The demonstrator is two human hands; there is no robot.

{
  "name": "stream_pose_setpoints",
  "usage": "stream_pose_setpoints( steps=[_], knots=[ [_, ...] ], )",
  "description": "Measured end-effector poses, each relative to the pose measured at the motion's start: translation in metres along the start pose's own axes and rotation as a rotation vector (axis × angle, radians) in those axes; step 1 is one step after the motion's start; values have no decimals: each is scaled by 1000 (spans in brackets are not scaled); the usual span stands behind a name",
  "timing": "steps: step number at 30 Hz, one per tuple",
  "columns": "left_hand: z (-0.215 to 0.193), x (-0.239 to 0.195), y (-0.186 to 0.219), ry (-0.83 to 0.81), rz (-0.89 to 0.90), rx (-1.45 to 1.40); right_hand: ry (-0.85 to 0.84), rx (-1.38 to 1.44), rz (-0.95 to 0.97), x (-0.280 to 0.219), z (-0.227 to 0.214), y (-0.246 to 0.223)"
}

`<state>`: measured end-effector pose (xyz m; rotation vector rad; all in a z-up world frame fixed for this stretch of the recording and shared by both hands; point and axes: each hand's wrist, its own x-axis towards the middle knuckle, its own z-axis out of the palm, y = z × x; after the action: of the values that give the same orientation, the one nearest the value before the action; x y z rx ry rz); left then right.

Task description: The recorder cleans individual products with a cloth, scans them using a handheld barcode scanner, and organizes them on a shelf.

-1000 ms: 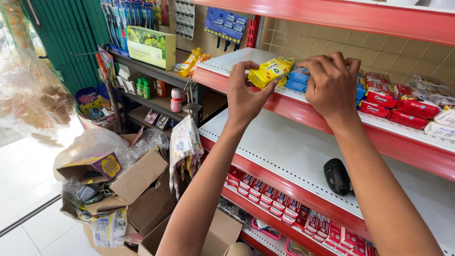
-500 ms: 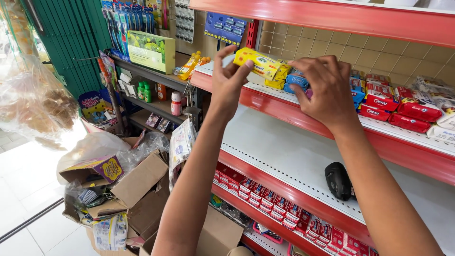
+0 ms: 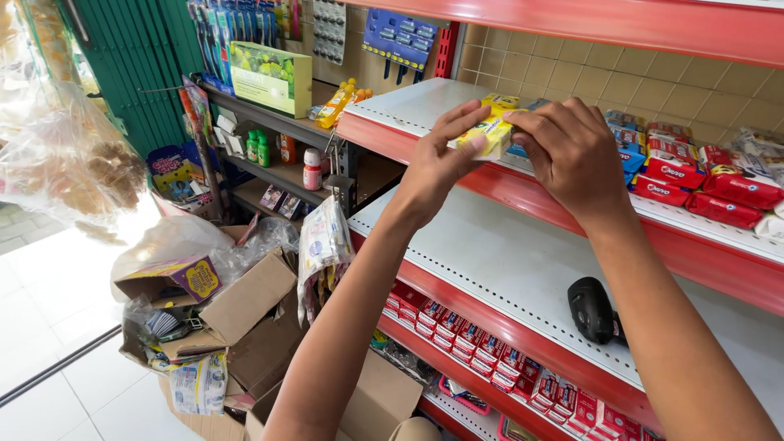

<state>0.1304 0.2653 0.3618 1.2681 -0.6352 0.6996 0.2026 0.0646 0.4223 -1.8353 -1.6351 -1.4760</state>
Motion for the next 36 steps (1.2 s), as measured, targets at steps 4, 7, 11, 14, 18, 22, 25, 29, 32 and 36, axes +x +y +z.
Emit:
stream_pose_setpoints(
  steps=[4, 7, 11, 14, 18, 22, 25, 29, 32, 36],
  knots=[
    [-13, 5, 2, 128, -51, 84, -26, -21, 70, -2, 5, 5],
    [-32, 17, 3, 93, 4, 44, -31, -146, 222, -12, 16, 13],
    [-35, 23, 5, 26, -82, 151, -96, -238, 241, -19, 20, 17],
    [-37, 28, -1, 18, -119, 211, -95, -243, 233, -17, 21, 16],
    [-43, 39, -16, -74, -43, 211, -97, -233, 231, -18, 20, 14],
    [-32, 53, 5, -100, -123, 337, -94, -253, 220, -14, 17, 11],
    [-38, 65, 8, -109, 4, 768, -98, -258, 218, -15, 16, 10],
    [-51, 67, 3, -162, 58, 761, -106, -239, 221, -16, 17, 10],
    [-75, 66, -1, -92, 71, 536, -101, -268, 217, -16, 19, 13],
    [-103, 66, -28, -84, -77, -108, -5, -190, 162, 15, -10, -16]
  ],
)
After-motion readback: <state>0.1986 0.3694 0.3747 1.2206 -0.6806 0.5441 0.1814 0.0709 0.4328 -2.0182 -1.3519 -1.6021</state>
